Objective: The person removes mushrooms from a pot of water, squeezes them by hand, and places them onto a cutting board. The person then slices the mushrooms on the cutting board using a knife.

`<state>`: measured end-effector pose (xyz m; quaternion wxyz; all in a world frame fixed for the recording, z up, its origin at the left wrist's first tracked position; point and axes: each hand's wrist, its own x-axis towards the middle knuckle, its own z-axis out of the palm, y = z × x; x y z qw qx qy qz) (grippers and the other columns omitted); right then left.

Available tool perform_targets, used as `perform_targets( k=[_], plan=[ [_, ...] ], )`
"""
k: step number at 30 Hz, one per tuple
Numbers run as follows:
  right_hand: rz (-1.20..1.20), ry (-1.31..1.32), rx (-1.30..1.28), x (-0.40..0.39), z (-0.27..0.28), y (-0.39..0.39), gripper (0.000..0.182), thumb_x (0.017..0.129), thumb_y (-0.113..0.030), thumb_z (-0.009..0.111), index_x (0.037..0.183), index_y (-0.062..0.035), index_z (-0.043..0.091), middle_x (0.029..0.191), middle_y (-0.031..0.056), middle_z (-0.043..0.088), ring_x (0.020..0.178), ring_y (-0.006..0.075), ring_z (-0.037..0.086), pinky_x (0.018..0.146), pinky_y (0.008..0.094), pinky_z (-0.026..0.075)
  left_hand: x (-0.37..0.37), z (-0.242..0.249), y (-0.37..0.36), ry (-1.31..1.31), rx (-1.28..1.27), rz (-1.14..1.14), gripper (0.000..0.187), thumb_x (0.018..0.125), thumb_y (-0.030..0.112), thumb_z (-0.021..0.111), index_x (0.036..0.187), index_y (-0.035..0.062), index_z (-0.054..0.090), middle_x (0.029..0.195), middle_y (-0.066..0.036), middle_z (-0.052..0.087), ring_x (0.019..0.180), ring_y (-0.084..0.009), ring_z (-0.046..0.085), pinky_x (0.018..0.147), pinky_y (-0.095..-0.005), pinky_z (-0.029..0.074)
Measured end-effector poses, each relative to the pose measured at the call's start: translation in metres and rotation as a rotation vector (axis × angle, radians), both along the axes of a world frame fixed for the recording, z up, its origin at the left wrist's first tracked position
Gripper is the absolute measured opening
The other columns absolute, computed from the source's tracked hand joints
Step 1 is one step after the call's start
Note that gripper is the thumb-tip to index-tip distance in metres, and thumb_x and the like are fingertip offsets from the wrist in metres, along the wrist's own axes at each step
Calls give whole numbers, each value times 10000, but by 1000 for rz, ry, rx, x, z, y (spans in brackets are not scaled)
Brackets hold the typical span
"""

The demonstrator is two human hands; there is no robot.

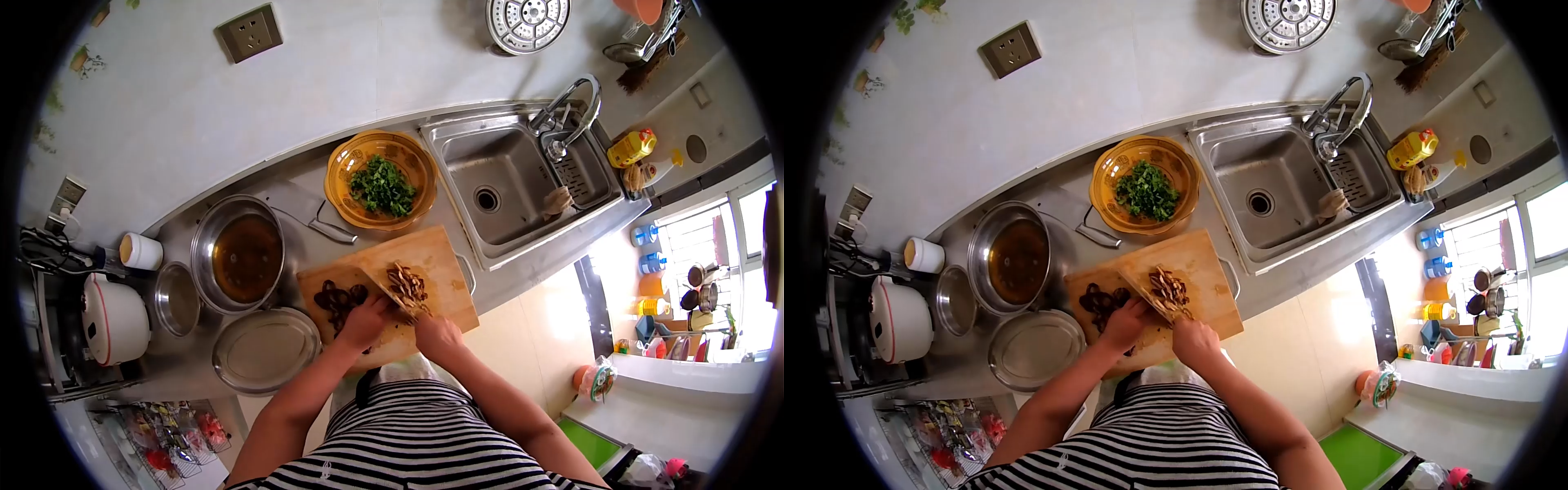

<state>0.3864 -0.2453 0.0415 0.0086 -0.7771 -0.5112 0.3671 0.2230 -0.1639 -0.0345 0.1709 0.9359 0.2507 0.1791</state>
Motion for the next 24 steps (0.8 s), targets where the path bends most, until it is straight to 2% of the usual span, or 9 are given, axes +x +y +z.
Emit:
perform_targets(
  k=[2, 5, 8, 14, 17, 20, 24],
  plan=[
    [19, -3, 13, -2, -11, 7, 272, 910, -295, 476, 967, -55, 590, 845, 246, 644, 827, 425, 622, 743, 510, 487, -2, -10, 3, -37, -123, 7, 286, 749, 106, 559, 1020, 110, 651, 1096, 0, 574, 1023, -208, 555, 662, -310, 551],
    [-33, 72, 112, -2, -8, 15, 270, 910, -289, 480, 967, -47, 586, 838, 244, 644, 821, 425, 623, 737, 513, 485, -2, 6, 4, 48, -4, -1, 286, 752, 105, 553, 1022, 116, 647, 1096, 2, 573, 1021, -206, 555, 661, -309, 551],
    [-34, 27, 28, -4, 12, 5, 269, 910, -287, 481, 973, -46, 581, 834, 241, 645, 816, 426, 622, 731, 517, 483, -1, 6, 2, 41, 46, 21, 291, 751, 102, 552, 1027, 118, 643, 1099, 5, 567, 1014, -203, 555, 663, -308, 550],
    [-73, 49, 72, -7, -5, 14, 267, 909, -283, 470, 993, -58, 588, 852, 252, 641, 844, 423, 621, 755, 523, 479, -2, 8, 4, 62, -79, -12, 293, 741, 89, 565, 1014, 120, 664, 1094, -25, 591, 1018, -228, 568, 707, -312, 546],
    [-64, 46, 26, -5, 7, 8, 270, 907, -277, 478, 1004, -51, 589, 857, 252, 641, 859, 423, 618, 764, 517, 481, -2, 12, 2, 11, 25, 29, 265, 741, 87, 567, 981, 128, 671, 1083, -24, 603, 984, -229, 581, 715, -315, 544],
    [-37, 29, -35, -8, 7, 3, 270, 909, -281, 478, 1012, -57, 589, 862, 250, 643, 857, 427, 615, 770, 512, 481, -3, -1, 3, -88, -40, 14, 278, 750, 107, 564, 1012, 128, 655, 1087, -22, 599, 1001, -218, 567, 699, -322, 539],
    [-82, 73, 10, -8, 6, 21, 272, 911, -286, 468, 1012, -70, 599, 900, 247, 646, 871, 419, 621, 783, 511, 479, -5, 4, 8, -54, -73, -14, 273, 751, 109, 568, 1008, 128, 658, 1079, -32, 602, 987, -228, 574, 710, -331, 537]
  ],
)
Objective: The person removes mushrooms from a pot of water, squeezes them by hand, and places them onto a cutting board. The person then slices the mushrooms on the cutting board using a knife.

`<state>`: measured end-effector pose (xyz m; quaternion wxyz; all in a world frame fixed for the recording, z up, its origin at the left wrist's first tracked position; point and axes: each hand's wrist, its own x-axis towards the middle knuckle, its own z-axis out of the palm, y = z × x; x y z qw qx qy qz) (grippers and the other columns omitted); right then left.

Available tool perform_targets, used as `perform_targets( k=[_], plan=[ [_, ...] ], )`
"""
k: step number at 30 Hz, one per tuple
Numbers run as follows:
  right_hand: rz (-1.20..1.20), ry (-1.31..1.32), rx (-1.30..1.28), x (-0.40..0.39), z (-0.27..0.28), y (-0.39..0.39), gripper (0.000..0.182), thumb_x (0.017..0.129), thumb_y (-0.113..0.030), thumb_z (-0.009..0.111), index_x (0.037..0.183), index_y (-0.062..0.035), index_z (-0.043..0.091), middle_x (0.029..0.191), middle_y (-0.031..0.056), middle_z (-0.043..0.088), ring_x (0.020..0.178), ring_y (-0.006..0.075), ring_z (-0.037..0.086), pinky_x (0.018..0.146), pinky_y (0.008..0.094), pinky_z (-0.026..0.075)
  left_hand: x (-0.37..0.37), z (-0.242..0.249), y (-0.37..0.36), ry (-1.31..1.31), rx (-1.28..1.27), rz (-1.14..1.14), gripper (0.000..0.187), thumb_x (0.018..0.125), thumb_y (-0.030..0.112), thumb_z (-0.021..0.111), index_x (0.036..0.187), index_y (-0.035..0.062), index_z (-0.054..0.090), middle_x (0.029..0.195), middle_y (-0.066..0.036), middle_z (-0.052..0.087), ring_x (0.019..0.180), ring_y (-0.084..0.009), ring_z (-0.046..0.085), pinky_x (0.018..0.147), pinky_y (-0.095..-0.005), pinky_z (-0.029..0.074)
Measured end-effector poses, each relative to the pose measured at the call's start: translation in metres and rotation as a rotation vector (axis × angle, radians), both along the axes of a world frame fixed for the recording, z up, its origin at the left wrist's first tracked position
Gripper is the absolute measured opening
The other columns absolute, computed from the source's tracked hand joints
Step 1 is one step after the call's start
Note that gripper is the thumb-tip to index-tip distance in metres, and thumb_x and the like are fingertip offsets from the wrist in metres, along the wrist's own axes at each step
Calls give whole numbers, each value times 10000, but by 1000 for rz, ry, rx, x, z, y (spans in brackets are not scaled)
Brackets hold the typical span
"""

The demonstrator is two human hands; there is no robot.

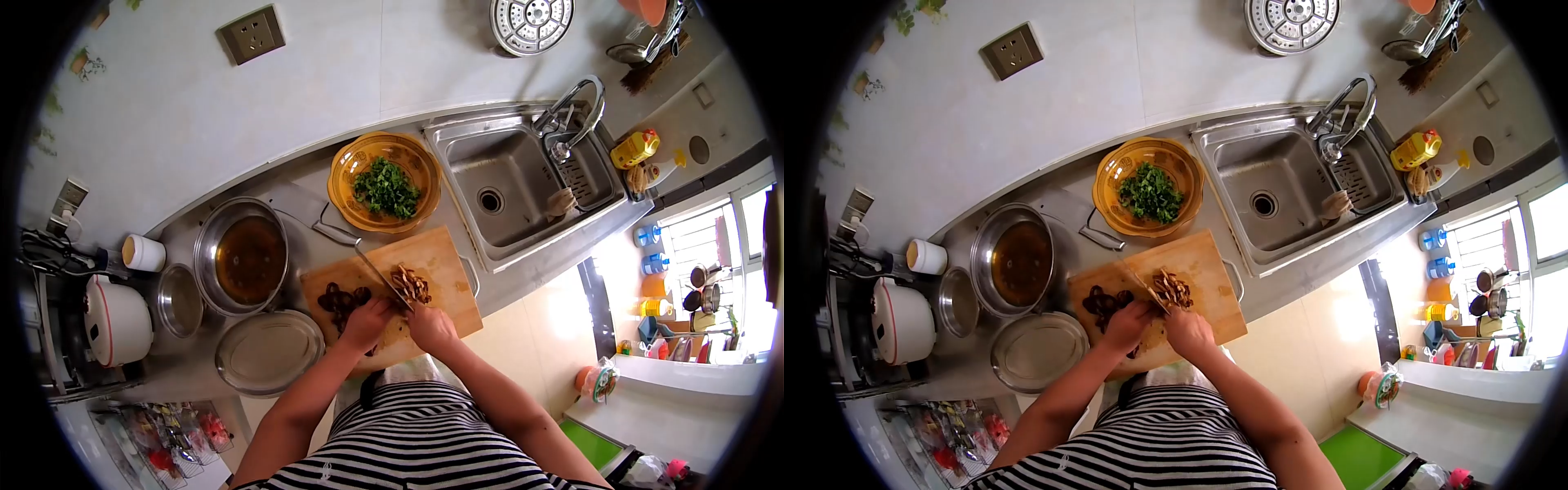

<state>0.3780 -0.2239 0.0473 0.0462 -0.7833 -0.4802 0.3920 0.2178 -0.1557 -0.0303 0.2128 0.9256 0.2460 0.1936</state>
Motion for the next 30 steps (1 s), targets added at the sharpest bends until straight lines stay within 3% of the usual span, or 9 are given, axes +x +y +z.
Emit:
perform_targets(
  k=[10, 14, 17, 19, 25, 30],
  plan=[
    [22, -12, -6, -5, -13, 4, 289, 909, -303, 468, 1040, -82, 600, 902, 239, 652, 881, 413, 627, 789, 510, 482, -7, -3, -5, 24, 28, 56, 237, 742, 111, 567, 959, 103, 662, 1051, -36, 608, 930, -237, 598, 683, -338, 538],
    [36, -36, -65, -2, 6, -11, 292, 911, -303, 469, 1033, -69, 596, 890, 245, 649, 873, 411, 627, 784, 513, 480, -5, -7, -7, 0, 74, 93, 250, 736, 105, 560, 964, 99, 661, 1040, -30, 610, 944, -227, 590, 676, -335, 537],
    [86, -44, -69, -8, 1, -10, 222, 885, -192, 442, 974, -43, 579, 875, 244, 653, 851, 427, 630, 763, 517, 487, -3, -3, -5, 1, 69, 56, 259, 727, 106, 567, 968, 97, 663, 1042, -26, 609, 951, -222, 586, 674, -330, 537],
    [46, -3, 45, -9, -8, 2, 295, 905, -302, 482, 1007, -52, 599, 874, 248, 646, 869, 418, 623, 778, 510, 479, -5, 3, -4, 15, 66, 47, 257, 723, 107, 571, 962, 96, 664, 1037, -29, 609, 943, -225, 587, 673, -328, 536],
    [81, -3, -44, -1, 12, -14, 295, 905, -305, 486, 994, -45, 592, 880, 248, 647, 877, 425, 616, 778, 510, 477, -5, -1, -6, -5, 123, 80, 234, 711, 102, 578, 928, 96, 667, 999, -32, 611, 899, -226, 593, 674, -324, 531],
    [69, 5, 3, -8, -7, -1, 289, 908, -300, 480, 986, -47, 596, 887, 244, 647, 878, 431, 612, 786, 513, 474, -2, 3, -4, -54, 97, 77, 213, 710, 90, 575, 903, 88, 663, 976, -41, 613, 876, -222, 594, 668, -322, 530]
  ],
)
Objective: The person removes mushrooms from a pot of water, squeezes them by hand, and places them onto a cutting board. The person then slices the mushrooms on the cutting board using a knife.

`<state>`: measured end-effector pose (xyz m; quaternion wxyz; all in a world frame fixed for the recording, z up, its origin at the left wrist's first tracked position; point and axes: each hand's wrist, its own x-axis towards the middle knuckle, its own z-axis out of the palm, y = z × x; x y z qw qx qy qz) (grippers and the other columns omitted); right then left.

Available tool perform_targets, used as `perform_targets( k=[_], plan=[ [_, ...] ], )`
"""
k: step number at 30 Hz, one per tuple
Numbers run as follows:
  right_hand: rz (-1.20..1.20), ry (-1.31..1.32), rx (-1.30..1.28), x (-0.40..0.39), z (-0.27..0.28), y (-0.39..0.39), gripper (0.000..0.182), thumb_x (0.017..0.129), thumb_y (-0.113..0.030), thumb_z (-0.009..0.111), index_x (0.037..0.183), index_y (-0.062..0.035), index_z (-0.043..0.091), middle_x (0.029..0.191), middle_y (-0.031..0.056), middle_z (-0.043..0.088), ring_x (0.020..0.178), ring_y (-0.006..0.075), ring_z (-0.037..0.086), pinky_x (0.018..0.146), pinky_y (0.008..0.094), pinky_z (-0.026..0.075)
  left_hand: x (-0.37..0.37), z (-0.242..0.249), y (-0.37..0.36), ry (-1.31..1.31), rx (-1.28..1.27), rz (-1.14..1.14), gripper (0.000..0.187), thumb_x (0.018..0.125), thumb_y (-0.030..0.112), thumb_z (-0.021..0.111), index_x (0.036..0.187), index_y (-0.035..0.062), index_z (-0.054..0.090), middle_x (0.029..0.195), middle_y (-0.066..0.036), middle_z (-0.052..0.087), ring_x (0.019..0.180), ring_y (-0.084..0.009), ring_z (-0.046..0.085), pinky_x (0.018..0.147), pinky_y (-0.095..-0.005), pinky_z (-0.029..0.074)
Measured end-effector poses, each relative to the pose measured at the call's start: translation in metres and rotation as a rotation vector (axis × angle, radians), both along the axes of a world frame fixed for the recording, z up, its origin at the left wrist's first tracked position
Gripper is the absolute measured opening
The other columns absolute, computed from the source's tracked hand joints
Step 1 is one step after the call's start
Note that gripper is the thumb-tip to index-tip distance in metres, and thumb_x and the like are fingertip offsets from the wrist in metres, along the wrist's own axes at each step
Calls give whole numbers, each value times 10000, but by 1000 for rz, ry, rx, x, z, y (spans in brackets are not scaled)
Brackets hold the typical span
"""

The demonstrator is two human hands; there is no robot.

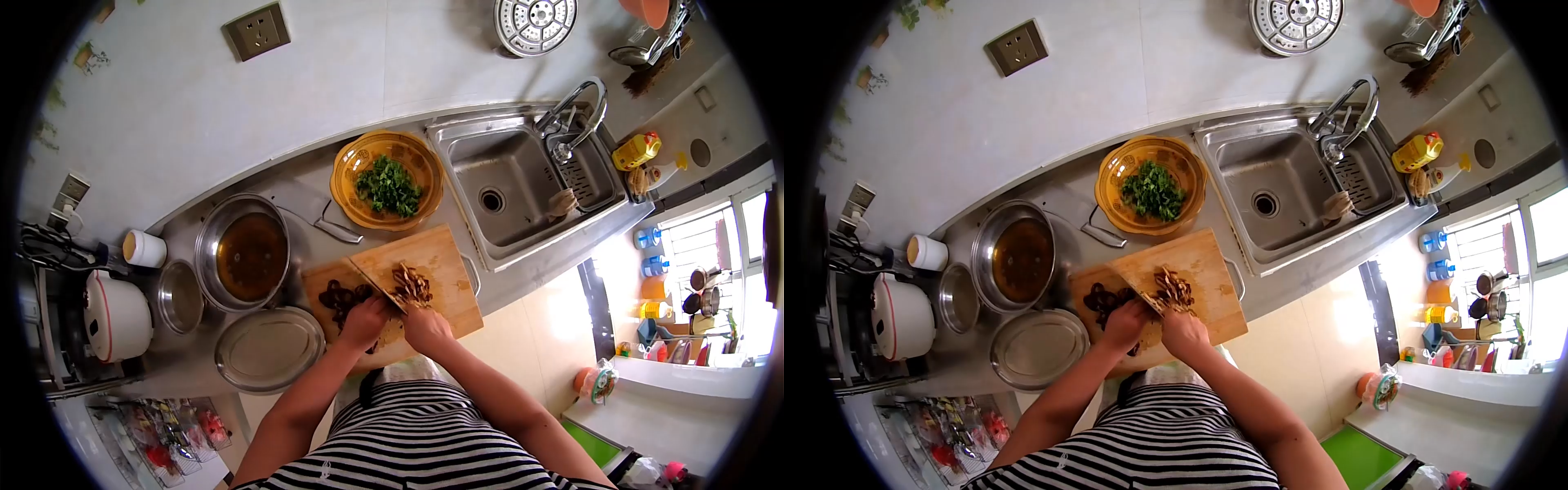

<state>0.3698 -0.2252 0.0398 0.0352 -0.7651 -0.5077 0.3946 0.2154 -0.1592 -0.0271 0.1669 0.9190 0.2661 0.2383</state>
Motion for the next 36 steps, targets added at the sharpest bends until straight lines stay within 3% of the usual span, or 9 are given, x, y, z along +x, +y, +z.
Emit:
perform_targets(
  k=[4, 10, 14, 16, 20, 29, 33, 36],
  plan=[
    [-114, -4, 62, 6, 2, -3, 293, 904, -289, 488, 929, -24, 612, 864, 240, 647, 846, 430, 615, 776, 500, 480, -1, -1, 1, 56, 6, 0, 222, 710, 88, 575, 916, 77, 656, 977, -51, 608, 876, -220, 594, 666, -322, 528],
    [15, 36, 0, 13, 3, -13, 287, 889, -282, 524, 930, -12, 613, 809, 269, 630, 825, 438, 610, 755, 511, 476, -2, -3, -1, 45, 29, -6, 235, 706, 92, 579, 928, 82, 653, 963, -43, 600, 868, -217, 593, 659, -320, 526],
    [-24, 35, -10, 1, 3, 2, 294, 885, -283, 525, 913, -3, 610, 808, 284, 621, 816, 444, 606, 746, 519, 473, -3, -2, 1, 24, -6, -49, 220, 709, 95, 582, 916, 89, 655, 950, -39, 599, 859, -212, 592, 651, -318, 523],
    [-93, 58, 161, -2, -2, 6, 300, 884, -281, 524, 896, 6, 610, 812, 282, 622, 810, 445, 606, 744, 516, 476, -1, 6, 1, 48, 7, -36, 213, 711, 95, 583, 911, 93, 656, 938, -37, 598, 855, -210, 589, 646, -319, 522],
    [-168, 79, 190, 7, 1, -5, 301, 885, -277, 523, 889, 10, 613, 807, 281, 622, 803, 449, 604, 741, 512, 478, -3, -3, -2, 85, 63, 10, 203, 709, 88, 589, 900, 94, 658, 918, -33, 596, 855, -203, 585, 641, -322, 521],
    [26, 91, 42, 8, -1, 1, 317, 880, -276, 536, 873, 31, 610, 794, 281, 622, 806, 442, 611, 739, 501, 482, -5, 4, -1, 82, 42, -27, 214, 688, 76, 598, 894, 66, 657, 936, -40, 605, 869, -217, 590, 659, -326, 523],
    [-128, 96, 173, 0, -8, 5, 319, 878, -284, 535, 884, 23, 624, 830, 278, 628, 826, 443, 611, 754, 498, 484, -2, 8, 0, 74, -4, -28, 201, 678, 70, 598, 871, 67, 654, 913, -51, 606, 859, -223, 591, 691, -328, 519],
    [-180, 108, 190, 6, 5, -8, 305, 870, -280, 539, 905, 8, 633, 842, 275, 630, 836, 438, 613, 765, 494, 486, -4, 22, 2, -48, 89, 1, 167, 670, 68, 609, 830, 64, 656, 866, -58, 615, 861, -267, 592, 714, -378, 510]
  ],
)
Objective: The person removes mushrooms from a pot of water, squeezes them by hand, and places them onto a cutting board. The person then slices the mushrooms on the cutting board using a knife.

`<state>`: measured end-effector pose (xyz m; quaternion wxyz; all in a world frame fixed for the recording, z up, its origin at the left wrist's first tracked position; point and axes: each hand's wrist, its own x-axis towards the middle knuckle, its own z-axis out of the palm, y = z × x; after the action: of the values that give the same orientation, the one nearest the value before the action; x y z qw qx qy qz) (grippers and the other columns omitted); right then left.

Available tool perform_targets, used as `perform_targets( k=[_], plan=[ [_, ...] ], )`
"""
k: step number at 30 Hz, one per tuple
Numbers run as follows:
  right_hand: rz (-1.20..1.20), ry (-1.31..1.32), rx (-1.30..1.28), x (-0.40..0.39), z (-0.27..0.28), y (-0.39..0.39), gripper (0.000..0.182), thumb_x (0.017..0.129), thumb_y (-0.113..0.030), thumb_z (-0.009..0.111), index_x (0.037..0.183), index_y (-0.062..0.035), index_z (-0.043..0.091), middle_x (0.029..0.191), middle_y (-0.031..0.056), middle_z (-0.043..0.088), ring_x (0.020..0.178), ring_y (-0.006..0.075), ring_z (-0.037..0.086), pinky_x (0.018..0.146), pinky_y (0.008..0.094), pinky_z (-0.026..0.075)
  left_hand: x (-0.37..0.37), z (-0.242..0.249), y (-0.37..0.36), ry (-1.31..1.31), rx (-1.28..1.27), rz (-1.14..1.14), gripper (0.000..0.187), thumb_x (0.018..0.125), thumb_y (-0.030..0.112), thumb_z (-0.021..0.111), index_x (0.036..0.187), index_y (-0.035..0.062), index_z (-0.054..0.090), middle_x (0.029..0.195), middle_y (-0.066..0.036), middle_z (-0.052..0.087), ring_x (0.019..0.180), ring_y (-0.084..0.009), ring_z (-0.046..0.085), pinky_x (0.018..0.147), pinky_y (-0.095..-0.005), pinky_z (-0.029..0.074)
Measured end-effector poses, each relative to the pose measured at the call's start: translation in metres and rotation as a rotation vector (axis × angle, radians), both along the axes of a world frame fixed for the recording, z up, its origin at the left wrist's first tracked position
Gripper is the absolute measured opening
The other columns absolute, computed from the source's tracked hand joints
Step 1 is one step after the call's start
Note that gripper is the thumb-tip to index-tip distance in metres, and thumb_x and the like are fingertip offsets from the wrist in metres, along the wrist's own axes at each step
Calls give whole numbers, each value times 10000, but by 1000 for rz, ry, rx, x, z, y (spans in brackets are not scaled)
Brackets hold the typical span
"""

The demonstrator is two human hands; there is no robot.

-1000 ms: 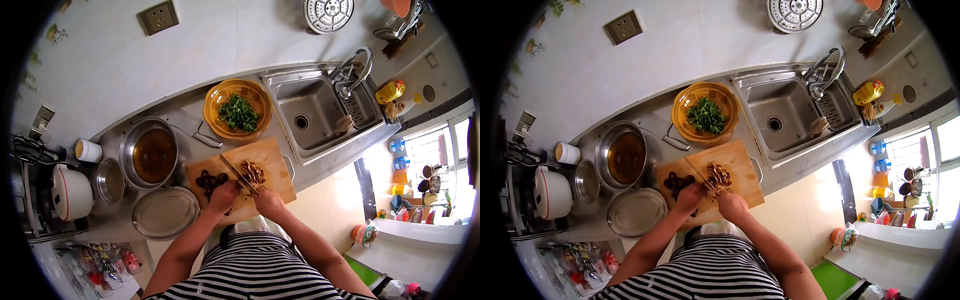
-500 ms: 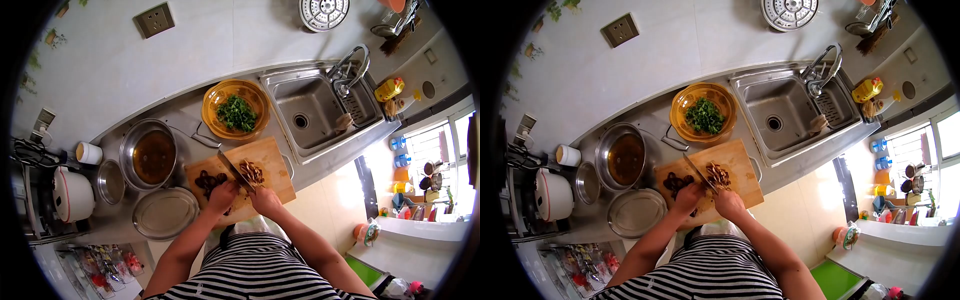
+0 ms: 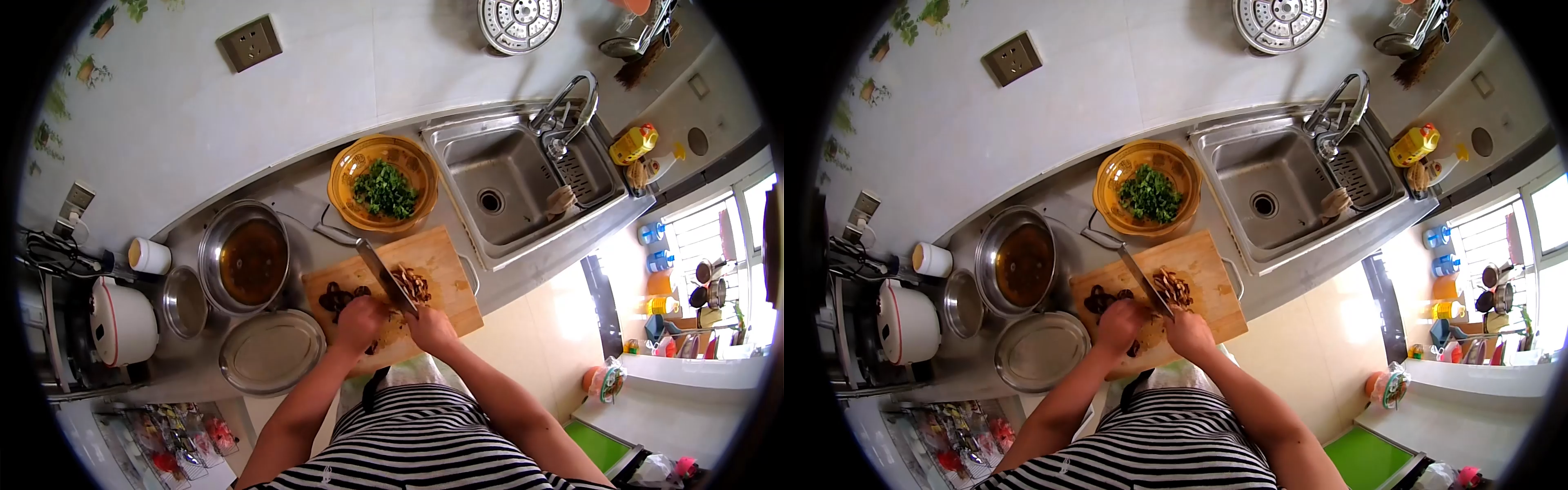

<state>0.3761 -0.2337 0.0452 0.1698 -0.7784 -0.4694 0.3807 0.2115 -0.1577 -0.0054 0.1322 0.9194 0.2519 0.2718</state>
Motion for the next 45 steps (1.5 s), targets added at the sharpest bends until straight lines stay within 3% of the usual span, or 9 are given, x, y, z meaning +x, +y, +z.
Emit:
perform_targets(
  k=[2, 6, 10, 14, 18, 26, 32, 36, 45],
  plan=[
    [-11, -9, -28, 8, 4, -16, 303, 868, -280, 535, 894, 7, 631, 826, 280, 625, 828, 439, 611, 761, 497, 483, -8, 11, 6, 31, -100, 132, 125, 656, 46, 648, 780, 44, 639, 806, -68, 593, 827, -291, 580, 721, -402, 489],
    [54, 82, -65, 14, -7, -37, 315, 859, -279, 524, 854, 18, 629, 802, 284, 618, 793, 448, 605, 743, 516, 473, -6, 19, 11, 48, -118, 383, 306, 677, 88, 727, 940, 20, 587, 889, -128, 558, 834, -336, 545, 765, -421, 460],
    [41, 36, -31, 23, -24, -39, 326, 848, -280, 538, 838, 33, 625, 794, 284, 618, 782, 451, 605, 734, 516, 476, -4, 16, 18, 305, -224, 299, 361, 693, 125, 746, 994, 21, 576, 936, -145, 563, 881, -346, 557, 785, -426, 463],
    [-84, 92, -76, 41, -15, -30, 321, 843, -280, 550, 846, 30, 634, 792, 277, 623, 802, 446, 605, 751, 511, 476, 12, 10, 17, 257, -271, 271, 310, 710, 113, 726, 973, 23, 588, 927, -136, 577, 882, -340, 572, 752, -422, 473],
    [-10, -25, -30, 42, -7, -29, 282, 843, -265, 547, 850, -1, 647, 803, 257, 633, 814, 428, 614, 755, 506, 480, 30, -1, 8, 129, -375, 98, 216, 741, 101, 693, 943, 47, 639, 959, -96, 602, 852, -324, 591, 750, -394, 490],
    [75, -165, -104, 22, 17, -31, 236, 848, -189, 484, 990, -53, 615, 814, 247, 644, 794, 408, 632, 735, 504, 495, 32, 1, 5, 74, -62, -83, 221, 721, 71, 613, 931, 90, 678, 976, -51, 627, 923, -246, 589, 733, -336, 519],
    [165, -206, -138, 13, -14, -18, 245, 868, -193, 453, 1049, -95, 586, 821, 237, 645, 786, 427, 626, 731, 519, 491, 26, -25, -2, 119, -62, -44, 219, 733, 98, 566, 919, 99, 682, 979, -34, 629, 932, -235, 590, 723, -327, 533],
    [147, -172, -195, 18, 19, -8, 231, 842, -138, 448, 995, -23, 578, 882, 230, 659, 846, 399, 646, 743, 490, 511, 27, -18, -1, 118, -84, -17, 221, 734, 93, 568, 925, 102, 677, 980, -33, 630, 940, -236, 592, 712, -337, 537],
    [200, -148, -200, 17, 20, 1, 258, 856, -132, 435, 1057, -37, 565, 932, 232, 654, 875, 402, 638, 769, 492, 502, 27, -20, -4, 117, -153, -17, 233, 740, 94, 560, 946, 110, 668, 983, -32, 623, 928, -223, 595, 630, -338, 543]
  ],
)
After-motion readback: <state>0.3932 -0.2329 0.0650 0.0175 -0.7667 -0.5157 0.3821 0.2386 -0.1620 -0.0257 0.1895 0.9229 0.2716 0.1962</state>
